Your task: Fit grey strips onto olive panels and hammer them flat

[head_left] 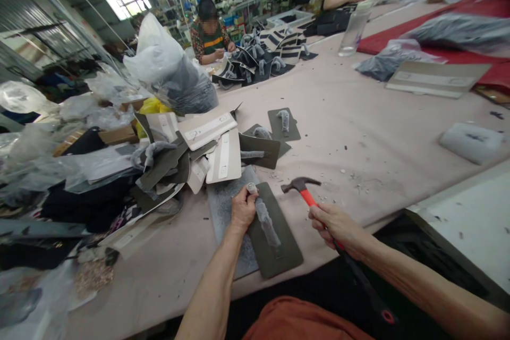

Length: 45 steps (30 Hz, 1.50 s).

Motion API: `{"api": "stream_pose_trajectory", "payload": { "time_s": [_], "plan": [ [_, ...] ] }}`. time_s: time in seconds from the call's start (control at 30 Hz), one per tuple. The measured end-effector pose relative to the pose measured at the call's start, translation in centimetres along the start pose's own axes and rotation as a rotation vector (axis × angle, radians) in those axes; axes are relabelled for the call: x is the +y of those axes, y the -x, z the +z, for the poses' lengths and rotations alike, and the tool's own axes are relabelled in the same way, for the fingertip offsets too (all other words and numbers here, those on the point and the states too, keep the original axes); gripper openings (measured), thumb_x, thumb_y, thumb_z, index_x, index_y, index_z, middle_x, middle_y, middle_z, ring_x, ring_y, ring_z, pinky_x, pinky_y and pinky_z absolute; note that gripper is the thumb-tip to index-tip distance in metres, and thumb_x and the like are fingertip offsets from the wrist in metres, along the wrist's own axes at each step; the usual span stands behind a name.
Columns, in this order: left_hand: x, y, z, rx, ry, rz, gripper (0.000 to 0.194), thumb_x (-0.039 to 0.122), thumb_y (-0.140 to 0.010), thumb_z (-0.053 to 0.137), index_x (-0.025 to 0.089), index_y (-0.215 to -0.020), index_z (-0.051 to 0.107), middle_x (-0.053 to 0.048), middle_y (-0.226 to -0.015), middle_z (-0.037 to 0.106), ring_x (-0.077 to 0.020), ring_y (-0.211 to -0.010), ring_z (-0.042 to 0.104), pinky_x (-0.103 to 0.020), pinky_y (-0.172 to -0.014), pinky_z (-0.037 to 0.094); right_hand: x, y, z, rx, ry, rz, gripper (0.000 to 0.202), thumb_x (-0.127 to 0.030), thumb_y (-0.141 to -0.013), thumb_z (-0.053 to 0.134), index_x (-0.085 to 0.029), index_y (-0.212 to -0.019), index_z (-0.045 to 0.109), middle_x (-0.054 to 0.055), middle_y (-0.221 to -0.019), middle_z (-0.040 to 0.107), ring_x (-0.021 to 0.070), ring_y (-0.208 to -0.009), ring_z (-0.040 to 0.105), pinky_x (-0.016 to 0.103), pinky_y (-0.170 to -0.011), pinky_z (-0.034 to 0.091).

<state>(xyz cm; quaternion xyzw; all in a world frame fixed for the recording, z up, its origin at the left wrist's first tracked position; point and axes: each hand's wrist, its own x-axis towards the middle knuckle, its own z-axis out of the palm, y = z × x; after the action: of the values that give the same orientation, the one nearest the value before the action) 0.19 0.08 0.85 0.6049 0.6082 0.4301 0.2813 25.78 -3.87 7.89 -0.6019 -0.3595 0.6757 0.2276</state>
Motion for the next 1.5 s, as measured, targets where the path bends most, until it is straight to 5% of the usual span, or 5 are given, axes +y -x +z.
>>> {"api": "stream_pose_trajectory", "payload": {
  "time_s": [0.33, 0.57, 0.77, 1.07, 1.5],
  "plan": [
    [-0.2, 0.3, -0.1, -0.019, -0.092, -0.006, 0.015, 0.02, -0.087, 0.054, 0.02, -0.093, 0.067, -0.004, -0.088, 0.074, -0.0187, -0.082, 0.068, -0.027, -0.075, 0.048, -8.5, -0.4, 2.8, 0.134, 1.302, -0.896, 0.019, -0.028, -0.096, 0.04, -0.016, -0.091, 0.055, 0.004, -0.064, 0.06, 0.0122, -0.049, 0.043, 0.029, -0.051, 0.02],
    [-0.2, 0.4, 0.0, -0.015, -0.08, 0.039, 0.014, 0.02, -0.086, 0.055, 0.021, -0.092, 0.068, -0.004, -0.088, 0.073, -0.0195, -0.082, 0.067, -0.028, -0.075, 0.047, -13.6, 2.6, 3.6, 0.66, 0.706, -1.228, 0.028, -0.04, -0.103, 0.029, -0.02, -0.096, 0.048, -0.002, -0.064, 0.052, 0.0112, -0.049, 0.043, 0.025, -0.05, 0.029],
    [-0.3, 0.4, 0.0, -0.026, -0.09, 0.037, 0.016, 0.019, -0.086, 0.056, 0.021, -0.093, 0.069, -0.003, -0.08, 0.072, -0.0185, -0.075, 0.066, -0.027, -0.071, 0.047, -7.9, -0.4, 3.5, 0.118, 1.332, -0.854, 0.024, -0.034, -0.099, 0.039, -0.018, -0.091, 0.055, 0.004, -0.06, 0.058, 0.0149, -0.048, 0.049, 0.03, -0.051, 0.022],
    [-0.3, 0.5, -0.1, -0.006, -0.051, 0.021, 0.017, 0.017, -0.083, 0.058, 0.021, -0.096, 0.068, -0.004, -0.089, 0.074, -0.02, -0.083, 0.068, -0.028, -0.076, 0.048, -2.1, -4.8, -0.7, 0.206, 1.234, -0.375, 0.03, -0.033, -0.101, 0.035, -0.015, -0.092, 0.057, 0.008, -0.077, 0.064, 0.017, -0.064, 0.055, 0.028, -0.059, 0.032],
    [-0.7, -0.6, 0.0, 0.197, 0.224, -0.175, 0.02, 0.035, -0.078, 0.066, 0.016, -0.084, 0.067, -0.003, -0.078, 0.073, -0.0164, -0.071, 0.066, -0.025, -0.068, 0.051, -2.2, -3.8, 8.4, -0.205, 1.568, -1.306, 0.016, -0.017, -0.083, 0.056, -0.017, -0.097, 0.063, 0.014, -0.116, 0.056, 0.028, -0.106, 0.048, 0.045, -0.093, 0.038]
  ]
}}
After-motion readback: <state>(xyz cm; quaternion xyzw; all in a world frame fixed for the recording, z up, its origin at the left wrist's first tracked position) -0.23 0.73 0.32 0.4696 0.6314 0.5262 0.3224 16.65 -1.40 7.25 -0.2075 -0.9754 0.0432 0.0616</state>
